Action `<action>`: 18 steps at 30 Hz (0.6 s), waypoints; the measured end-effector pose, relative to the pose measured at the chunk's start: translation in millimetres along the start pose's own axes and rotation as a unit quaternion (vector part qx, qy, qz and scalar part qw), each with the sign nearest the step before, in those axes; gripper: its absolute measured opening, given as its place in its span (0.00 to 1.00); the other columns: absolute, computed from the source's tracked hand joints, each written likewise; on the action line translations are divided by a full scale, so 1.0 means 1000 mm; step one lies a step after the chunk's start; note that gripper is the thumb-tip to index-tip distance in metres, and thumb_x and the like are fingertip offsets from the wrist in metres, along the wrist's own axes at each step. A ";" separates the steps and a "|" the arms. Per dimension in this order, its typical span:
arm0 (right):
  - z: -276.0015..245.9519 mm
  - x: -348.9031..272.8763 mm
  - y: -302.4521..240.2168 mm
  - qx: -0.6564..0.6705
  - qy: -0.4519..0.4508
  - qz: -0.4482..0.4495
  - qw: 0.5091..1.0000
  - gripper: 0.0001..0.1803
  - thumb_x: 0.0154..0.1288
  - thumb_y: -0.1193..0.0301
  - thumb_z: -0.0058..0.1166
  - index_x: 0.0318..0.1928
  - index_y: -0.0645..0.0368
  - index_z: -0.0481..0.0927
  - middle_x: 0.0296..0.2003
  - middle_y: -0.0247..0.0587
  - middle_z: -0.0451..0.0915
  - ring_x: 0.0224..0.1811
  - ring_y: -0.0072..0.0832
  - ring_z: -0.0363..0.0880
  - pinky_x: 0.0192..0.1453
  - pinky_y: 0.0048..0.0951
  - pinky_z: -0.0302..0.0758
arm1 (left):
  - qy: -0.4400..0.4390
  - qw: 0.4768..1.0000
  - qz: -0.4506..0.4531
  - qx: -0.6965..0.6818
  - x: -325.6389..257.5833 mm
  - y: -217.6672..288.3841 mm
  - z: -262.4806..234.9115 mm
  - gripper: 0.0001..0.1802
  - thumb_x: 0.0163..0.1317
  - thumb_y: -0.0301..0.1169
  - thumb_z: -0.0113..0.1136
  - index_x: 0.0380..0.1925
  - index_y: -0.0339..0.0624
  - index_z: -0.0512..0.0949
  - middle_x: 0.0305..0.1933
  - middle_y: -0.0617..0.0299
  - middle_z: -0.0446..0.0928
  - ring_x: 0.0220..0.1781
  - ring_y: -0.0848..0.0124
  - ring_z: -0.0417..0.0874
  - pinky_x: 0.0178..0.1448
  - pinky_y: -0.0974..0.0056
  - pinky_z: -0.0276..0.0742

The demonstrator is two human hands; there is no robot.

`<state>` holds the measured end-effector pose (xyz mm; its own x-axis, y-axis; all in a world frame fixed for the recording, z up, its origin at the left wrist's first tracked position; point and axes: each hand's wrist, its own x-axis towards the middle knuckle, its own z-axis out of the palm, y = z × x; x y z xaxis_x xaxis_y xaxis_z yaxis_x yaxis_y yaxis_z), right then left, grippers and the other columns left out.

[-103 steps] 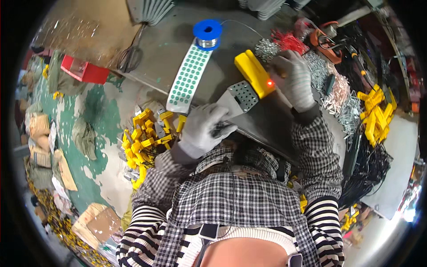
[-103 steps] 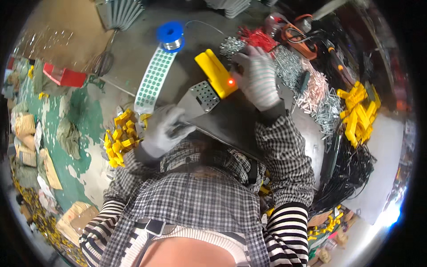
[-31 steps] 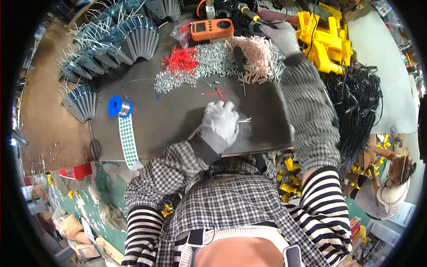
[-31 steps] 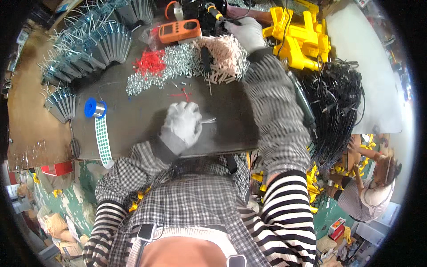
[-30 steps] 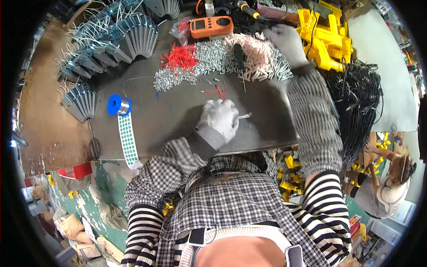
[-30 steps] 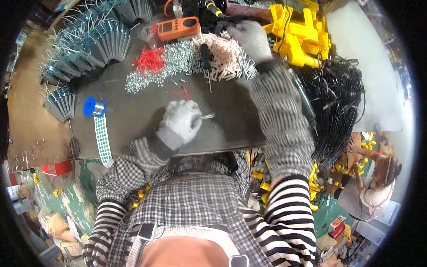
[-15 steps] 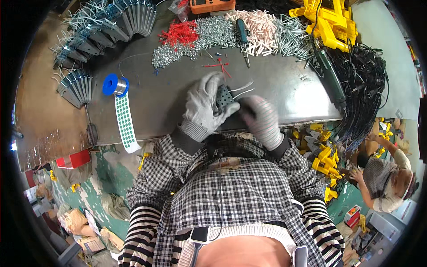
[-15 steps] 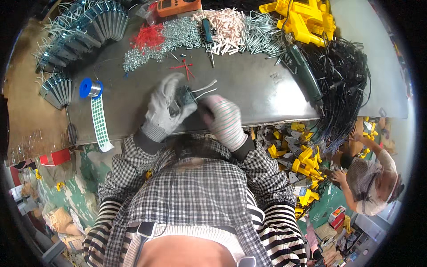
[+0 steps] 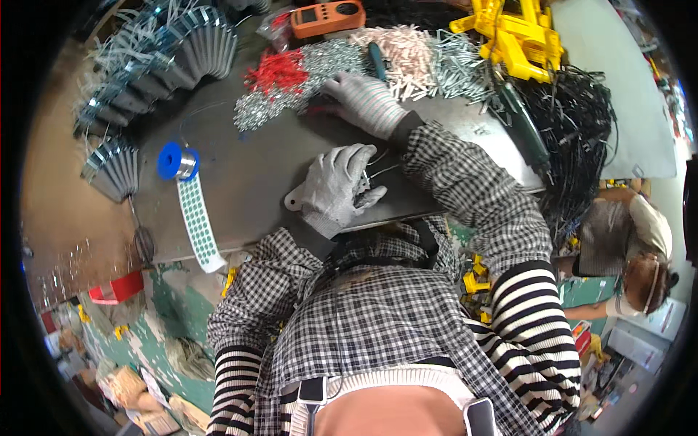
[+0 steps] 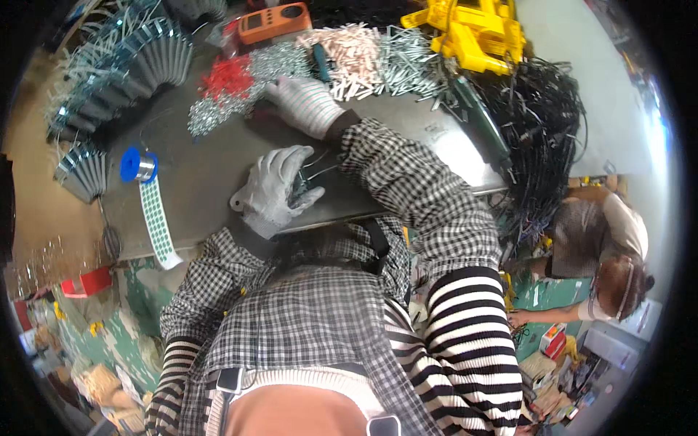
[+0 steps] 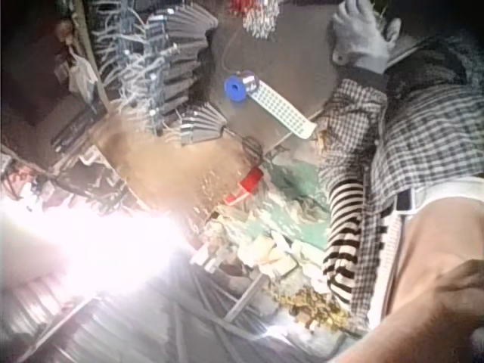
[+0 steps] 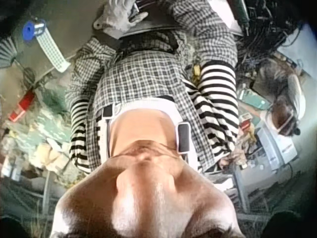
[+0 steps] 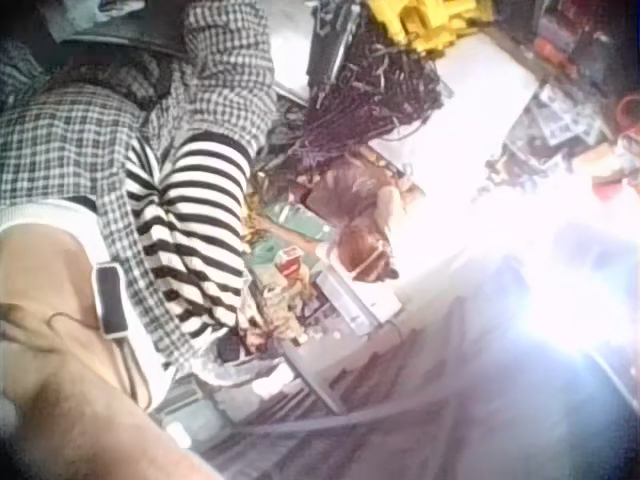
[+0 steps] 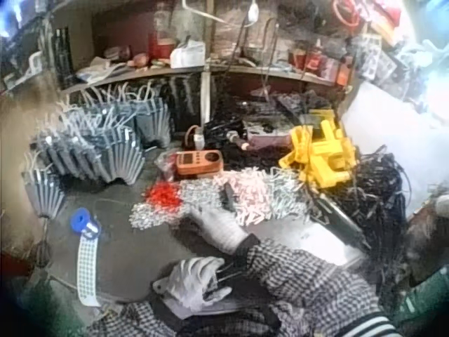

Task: The person assembles small electrical components by soldering electrical wires into a yellow plastic housing using a soldering iron, and also uses a handheld crimping or heating tool.

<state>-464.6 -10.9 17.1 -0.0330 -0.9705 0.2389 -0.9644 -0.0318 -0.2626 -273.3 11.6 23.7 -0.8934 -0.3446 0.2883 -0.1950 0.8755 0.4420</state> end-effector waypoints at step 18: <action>-0.083 -0.127 0.119 -0.035 0.156 0.320 0.934 0.06 0.66 0.70 0.53 0.40 0.57 0.78 0.34 0.51 0.81 0.40 0.50 0.80 0.44 0.45 0.76 | -0.010 1.000 -0.015 0.003 0.015 0.000 -0.001 0.37 0.50 0.48 0.69 0.59 0.45 0.70 0.58 0.57 0.72 0.60 0.55 0.71 0.65 0.50 0.65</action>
<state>-596.6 128.0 32.9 -0.6734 -0.6674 0.3181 -0.7350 0.5578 -0.3855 -286.4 6.0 28.3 -0.8950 -0.3634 0.2589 -0.2233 0.8672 0.4452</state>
